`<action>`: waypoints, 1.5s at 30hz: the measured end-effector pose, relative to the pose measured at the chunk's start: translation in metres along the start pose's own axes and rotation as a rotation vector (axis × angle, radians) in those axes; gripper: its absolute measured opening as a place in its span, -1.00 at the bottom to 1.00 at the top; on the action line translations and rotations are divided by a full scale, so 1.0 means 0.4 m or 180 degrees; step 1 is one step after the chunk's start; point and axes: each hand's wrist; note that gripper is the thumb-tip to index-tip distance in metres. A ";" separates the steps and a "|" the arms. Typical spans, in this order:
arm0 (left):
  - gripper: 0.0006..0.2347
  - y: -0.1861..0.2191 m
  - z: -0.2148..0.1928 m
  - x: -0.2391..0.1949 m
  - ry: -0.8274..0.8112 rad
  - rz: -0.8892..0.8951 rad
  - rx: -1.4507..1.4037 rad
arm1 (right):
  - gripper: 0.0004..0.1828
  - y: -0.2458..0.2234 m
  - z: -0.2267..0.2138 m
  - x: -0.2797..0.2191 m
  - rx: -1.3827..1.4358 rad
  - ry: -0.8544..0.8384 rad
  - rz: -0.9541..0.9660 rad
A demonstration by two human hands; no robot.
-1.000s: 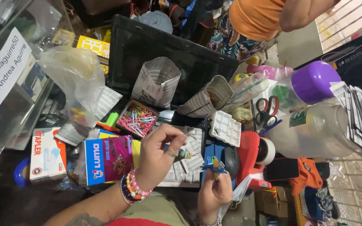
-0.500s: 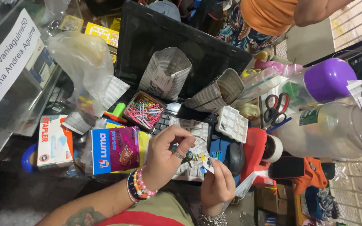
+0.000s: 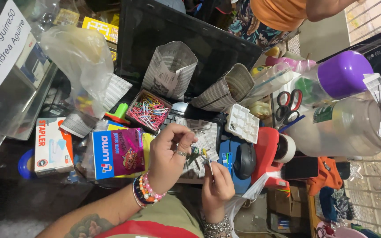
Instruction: Organize and sort small price tags and labels on a cluttered desk.
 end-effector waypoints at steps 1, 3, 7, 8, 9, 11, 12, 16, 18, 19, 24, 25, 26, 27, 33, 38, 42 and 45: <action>-0.88 -0.001 0.001 0.004 -0.0001 0.0002 0.0000 | -0.92 -0.001 -0.001 0.001 0.0000 0.0002 0.0000; -0.86 -0.003 0.002 0.013 0.0031 0.0108 -0.0039 | -0.88 -0.002 -0.002 0.002 0.0184 -0.0025 0.0070; -0.86 -0.004 0.004 0.022 -0.0045 -0.0071 -0.0186 | -0.89 0.002 0.008 -0.002 0.0186 0.0103 0.0234; -0.87 -0.001 0.004 0.026 0.0037 -0.0108 -0.0166 | -0.90 0.006 0.009 -0.004 0.0243 0.0135 0.0227; -0.87 0.001 0.004 0.030 0.0119 -0.0145 -0.0145 | -0.90 0.011 0.011 -0.005 0.0299 0.0167 0.0221; -0.86 0.013 -0.003 0.039 0.0169 -0.0080 -0.0134 | -0.92 0.014 0.010 -0.005 0.0309 0.0163 0.0209; -0.86 0.019 -0.007 0.042 0.0222 -0.0026 -0.0123 | -0.94 0.015 0.009 -0.007 0.0321 0.0149 0.0202; -0.87 0.024 -0.028 0.055 0.0293 -0.0072 -0.0215 | -0.91 0.033 -0.007 -0.028 0.0287 0.0152 0.0271; -0.88 0.022 -0.038 0.057 0.0338 -0.0025 -0.0254 | -0.86 0.040 -0.020 -0.028 0.0225 0.0248 0.0441; -0.88 0.027 -0.042 0.056 0.0332 -0.0027 -0.0251 | -0.86 0.043 -0.027 -0.023 0.0222 0.0251 0.0447; -0.85 0.030 -0.035 0.043 -0.0356 0.0085 0.0125 | -0.95 0.038 -0.046 0.017 -0.0235 0.0338 0.0197; -0.85 0.029 -0.030 0.035 -0.0356 0.0085 0.0124 | -0.95 0.035 -0.048 0.017 -0.0235 0.0337 0.0196; -0.87 0.030 -0.025 0.028 -0.0500 0.0034 0.0113 | -0.92 0.033 -0.050 0.019 -0.0415 0.0320 0.0001; -0.88 0.031 -0.020 0.021 -0.0644 -0.0018 0.0103 | -0.86 0.031 -0.051 0.022 -0.0595 0.0302 -0.0193; -0.89 0.026 -0.007 -0.003 -0.0657 -0.0046 0.0159 | -0.73 -0.005 -0.048 0.065 -0.0904 0.0384 -0.0521; -0.88 0.036 -0.015 -0.007 -0.0563 0.0033 0.0097 | -0.70 0.012 -0.038 0.023 -0.0868 0.0510 -0.0537; -0.88 0.036 -0.020 -0.009 -0.0508 0.0125 0.0075 | -0.71 0.011 -0.032 0.019 -0.0880 0.0588 -0.0647; -0.88 0.034 -0.020 -0.013 -0.0478 0.0132 0.0069 | -0.81 -0.003 -0.033 0.025 -0.1088 0.0510 -0.0617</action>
Point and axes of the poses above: each hand's wrist, its own x-axis towards the middle knuckle, its own z-axis out of the palm, y = z × x, and after that the axes turned 15 degrees about -z, right-handed
